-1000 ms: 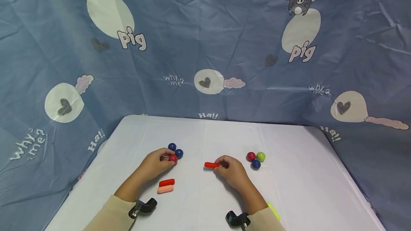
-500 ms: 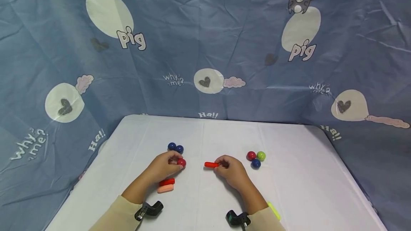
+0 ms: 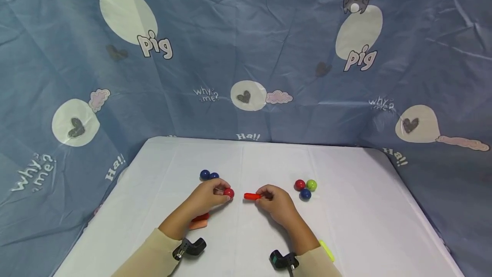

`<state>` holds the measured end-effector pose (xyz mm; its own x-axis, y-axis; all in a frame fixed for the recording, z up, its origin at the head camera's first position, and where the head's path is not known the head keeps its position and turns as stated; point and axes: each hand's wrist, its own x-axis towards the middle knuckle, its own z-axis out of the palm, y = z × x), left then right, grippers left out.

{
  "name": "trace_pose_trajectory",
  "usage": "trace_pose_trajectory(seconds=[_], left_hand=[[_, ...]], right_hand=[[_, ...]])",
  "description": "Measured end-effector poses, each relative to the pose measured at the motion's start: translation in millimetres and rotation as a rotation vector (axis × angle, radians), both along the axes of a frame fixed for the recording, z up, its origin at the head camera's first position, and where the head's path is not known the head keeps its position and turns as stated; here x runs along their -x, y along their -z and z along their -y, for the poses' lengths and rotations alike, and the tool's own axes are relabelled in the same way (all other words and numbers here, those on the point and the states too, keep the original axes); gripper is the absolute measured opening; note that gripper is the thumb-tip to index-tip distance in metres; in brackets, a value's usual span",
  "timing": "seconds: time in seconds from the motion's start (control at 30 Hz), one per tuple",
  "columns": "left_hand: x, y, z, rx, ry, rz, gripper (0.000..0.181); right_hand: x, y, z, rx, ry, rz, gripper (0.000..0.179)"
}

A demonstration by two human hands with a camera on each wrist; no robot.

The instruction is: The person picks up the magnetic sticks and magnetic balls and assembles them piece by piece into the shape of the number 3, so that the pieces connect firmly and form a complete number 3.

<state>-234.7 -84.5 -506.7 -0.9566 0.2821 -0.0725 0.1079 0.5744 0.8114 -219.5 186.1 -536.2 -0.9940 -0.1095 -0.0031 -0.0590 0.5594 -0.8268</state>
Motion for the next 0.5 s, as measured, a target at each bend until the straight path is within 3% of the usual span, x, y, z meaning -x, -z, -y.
trace_pose_trajectory(seconds=[0.23,0.5], left_hand=[[3.7,1.9,-13.8,-0.006,0.02,-0.004,0.025],[5.2,7.1,-15.5,-0.022,0.039,-0.03,0.024]], right_hand=[[0.7,-2.3,-2.2,-0.021,0.004,-0.011,0.021],[1.8,1.4,-0.5,0.019,0.0,0.003,0.022]])
